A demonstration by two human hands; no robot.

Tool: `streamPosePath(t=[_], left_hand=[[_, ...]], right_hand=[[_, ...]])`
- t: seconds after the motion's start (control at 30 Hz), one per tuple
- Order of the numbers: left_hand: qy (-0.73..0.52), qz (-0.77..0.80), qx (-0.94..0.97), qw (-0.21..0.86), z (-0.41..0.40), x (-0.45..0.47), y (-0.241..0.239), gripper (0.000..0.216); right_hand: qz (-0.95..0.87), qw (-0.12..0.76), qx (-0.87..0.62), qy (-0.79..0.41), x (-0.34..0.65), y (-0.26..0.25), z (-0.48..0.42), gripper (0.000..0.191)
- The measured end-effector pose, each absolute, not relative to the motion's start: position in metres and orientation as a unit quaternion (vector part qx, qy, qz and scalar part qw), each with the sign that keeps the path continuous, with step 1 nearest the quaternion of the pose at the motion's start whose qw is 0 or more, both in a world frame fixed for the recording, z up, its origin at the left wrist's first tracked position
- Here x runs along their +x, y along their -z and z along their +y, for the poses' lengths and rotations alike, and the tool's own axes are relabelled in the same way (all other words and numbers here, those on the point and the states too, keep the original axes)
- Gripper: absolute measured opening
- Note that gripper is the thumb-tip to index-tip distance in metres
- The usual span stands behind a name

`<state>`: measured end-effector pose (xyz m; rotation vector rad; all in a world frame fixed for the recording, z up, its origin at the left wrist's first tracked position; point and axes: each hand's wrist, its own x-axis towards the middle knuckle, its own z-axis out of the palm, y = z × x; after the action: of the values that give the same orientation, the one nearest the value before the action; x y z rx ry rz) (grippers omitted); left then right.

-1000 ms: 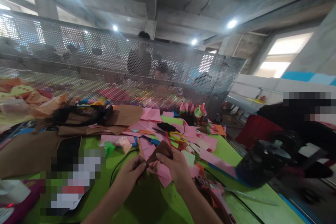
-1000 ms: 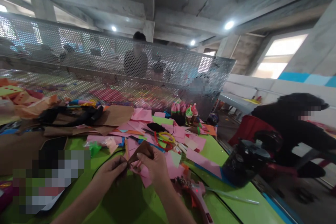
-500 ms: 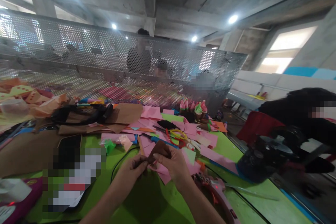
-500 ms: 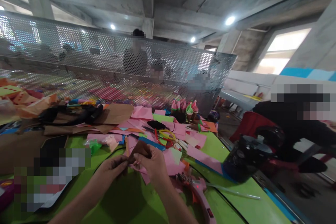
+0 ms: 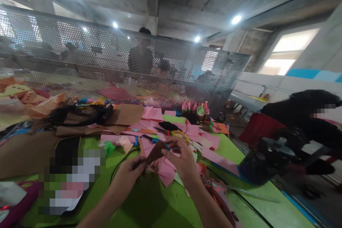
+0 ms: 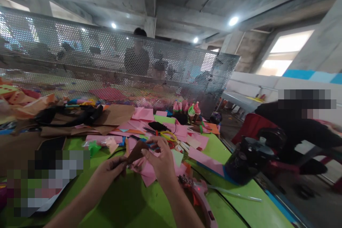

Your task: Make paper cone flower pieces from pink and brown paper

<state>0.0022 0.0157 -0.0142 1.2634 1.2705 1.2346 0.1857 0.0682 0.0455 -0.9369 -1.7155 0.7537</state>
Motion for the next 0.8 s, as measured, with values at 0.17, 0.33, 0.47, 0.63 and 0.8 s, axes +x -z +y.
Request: streamPosePath(t=[0.17,0.33,0.47,0.63,0.8], left_hand=[[-0.493,0.523,0.525,0.457,0.015,0.003,0.008,0.034],[-0.487,0.505,0.545,0.459,0.012,0.003,0.006,0.031],[-0.483,0.490,0.545,0.479,0.013,0.004,0.006,0.027],[-0.516,0.470,0.494,0.519,0.011,0.000,0.003,0.030],[-0.545,0.454,0.461,0.532,0.004,-0.001,-0.004,0.025]], right_hand=[[-0.730,0.480,-0.376,-0.310,0.183,-0.047,0.068,0.013],[-0.745,0.438,-0.363,-0.349,0.180,-0.042,0.067,0.023],[-0.706,0.457,-0.389,-0.375,0.176,-0.041,0.064,0.027],[-0.675,0.505,-0.398,-0.362,0.176,-0.045,0.063,0.031],[-0.654,0.531,-0.395,-0.366,0.179,-0.044,0.067,0.029]])
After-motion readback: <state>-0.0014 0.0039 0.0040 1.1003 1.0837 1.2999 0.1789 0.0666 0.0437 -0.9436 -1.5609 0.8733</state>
